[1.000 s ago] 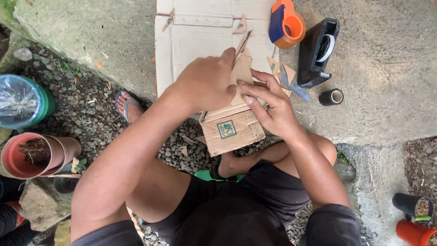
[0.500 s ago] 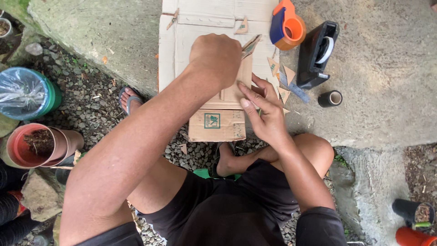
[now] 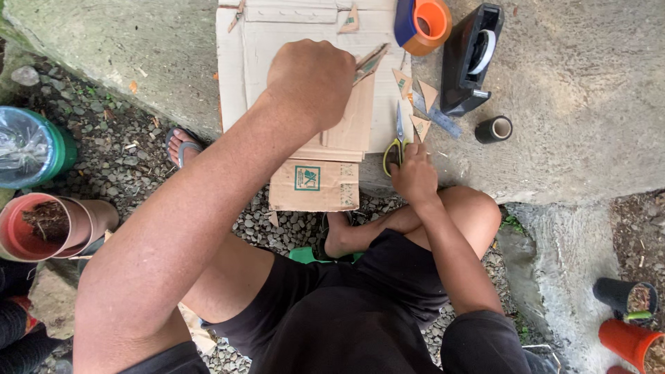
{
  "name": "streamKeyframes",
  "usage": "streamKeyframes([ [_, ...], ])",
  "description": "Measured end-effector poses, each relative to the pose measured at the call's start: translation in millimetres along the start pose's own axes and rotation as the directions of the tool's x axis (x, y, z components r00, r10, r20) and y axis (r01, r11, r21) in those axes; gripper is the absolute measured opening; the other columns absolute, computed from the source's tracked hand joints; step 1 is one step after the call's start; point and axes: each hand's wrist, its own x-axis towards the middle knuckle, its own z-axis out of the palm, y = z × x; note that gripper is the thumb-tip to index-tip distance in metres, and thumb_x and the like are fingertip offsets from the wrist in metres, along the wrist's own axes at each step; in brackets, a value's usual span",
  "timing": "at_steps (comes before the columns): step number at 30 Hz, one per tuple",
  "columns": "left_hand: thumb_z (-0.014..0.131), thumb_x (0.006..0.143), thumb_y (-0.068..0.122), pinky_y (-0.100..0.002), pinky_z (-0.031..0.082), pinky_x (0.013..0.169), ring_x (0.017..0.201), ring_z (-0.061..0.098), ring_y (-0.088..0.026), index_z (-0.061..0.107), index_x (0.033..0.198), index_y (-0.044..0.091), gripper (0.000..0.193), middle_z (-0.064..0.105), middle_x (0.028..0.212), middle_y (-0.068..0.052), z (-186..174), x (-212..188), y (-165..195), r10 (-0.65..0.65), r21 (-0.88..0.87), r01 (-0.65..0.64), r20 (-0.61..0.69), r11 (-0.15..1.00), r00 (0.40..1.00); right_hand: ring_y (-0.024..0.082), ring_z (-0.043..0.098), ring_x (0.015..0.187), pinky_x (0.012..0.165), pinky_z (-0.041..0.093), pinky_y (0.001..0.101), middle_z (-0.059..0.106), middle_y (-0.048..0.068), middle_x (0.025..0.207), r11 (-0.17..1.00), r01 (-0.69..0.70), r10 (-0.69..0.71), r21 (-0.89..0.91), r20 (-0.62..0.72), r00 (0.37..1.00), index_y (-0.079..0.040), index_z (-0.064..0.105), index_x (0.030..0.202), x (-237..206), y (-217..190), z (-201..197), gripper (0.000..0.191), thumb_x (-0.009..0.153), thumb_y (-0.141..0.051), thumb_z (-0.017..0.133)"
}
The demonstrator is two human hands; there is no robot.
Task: The person cuts a piece of cardboard with scissors, folds it into a box shape, and secures the edges with tape. The person handles the cardboard, scissors, and tape dispenser throughout the process.
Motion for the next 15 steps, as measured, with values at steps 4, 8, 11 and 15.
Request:
streamKeyframes([
  [4, 0.067, 0.082, 0.01, -0.039, 0.061, 0.06, 0.075, 0.075, -0.028, 0.075, 0.097, 0.006, 0.017, 0.074, 0.082, -0.015, 1.9, -2.7, -0.4, 0.016, -0.062, -0.022, -0.107, 0.998, 0.994, 0.044, 0.069, 0.099, 0.087, 0.055, 0.0518, 0.063, 0.03, 0.115, 0.968, -0.248, 0.25, -0.04, 0.253, 0.934, 0.009, 0.046, 0.133, 12.0, -4.0, -3.6, 0.072, 0.083, -0.029, 0.081],
  [8, 0.065, 0.087, 0.009, -0.039, 0.061, 0.067, 0.082, 0.075, -0.028, 0.076, 0.098, 0.005, 0.015, 0.076, 0.089, -0.015, 1.4, -6.1, -5.3, 0.001, -0.113, -0.005, -0.042, 0.994, 0.999, 0.038, 0.072, 0.104, 0.094, 0.056, 0.0451, 0.068, 0.024, 0.115, 0.94, -0.31, 0.342, -0.145, 0.406, 0.848, 0.003, 0.06, 0.123, 20.8, 1.2, -5.9, 0.048, 0.095, -0.034, 0.073],
  [11, 0.065, 0.088, 0.009, -0.039, 0.061, 0.066, 0.08, 0.076, -0.027, 0.075, 0.1, 0.006, 0.016, 0.076, 0.088, -0.015, 1.2, -7.1, -7.7, -0.002, -0.131, -0.003, -0.036, 0.991, 0.999, 0.028, 0.075, 0.096, 0.085, 0.057, 0.0377, 0.074, 0.017, 0.103, 0.859, -0.32, 0.163, 0.4, 0.378, 0.911, 0.001, 0.064, 0.122, 4.5, 17.7, -17.6, 0.039, 0.096, -0.029, 0.066],
  [15, 0.066, 0.087, 0.009, -0.04, 0.061, 0.065, 0.08, 0.075, -0.027, 0.074, 0.099, 0.007, 0.015, 0.075, 0.087, -0.013, 7.1, -8.9, -12.5, 0.026, -0.162, -0.035, -0.059, 0.986, 0.998, 0.018, 0.066, 0.073, 0.064, 0.054, 0.0312, 0.064, 0.009, 0.085, 0.292, -0.403, -0.172, 0.867, 0.462, 0.87, -0.001, 0.052, 0.126, -53.7, 30.6, -64.7, 0.042, 0.1, -0.034, 0.057],
])
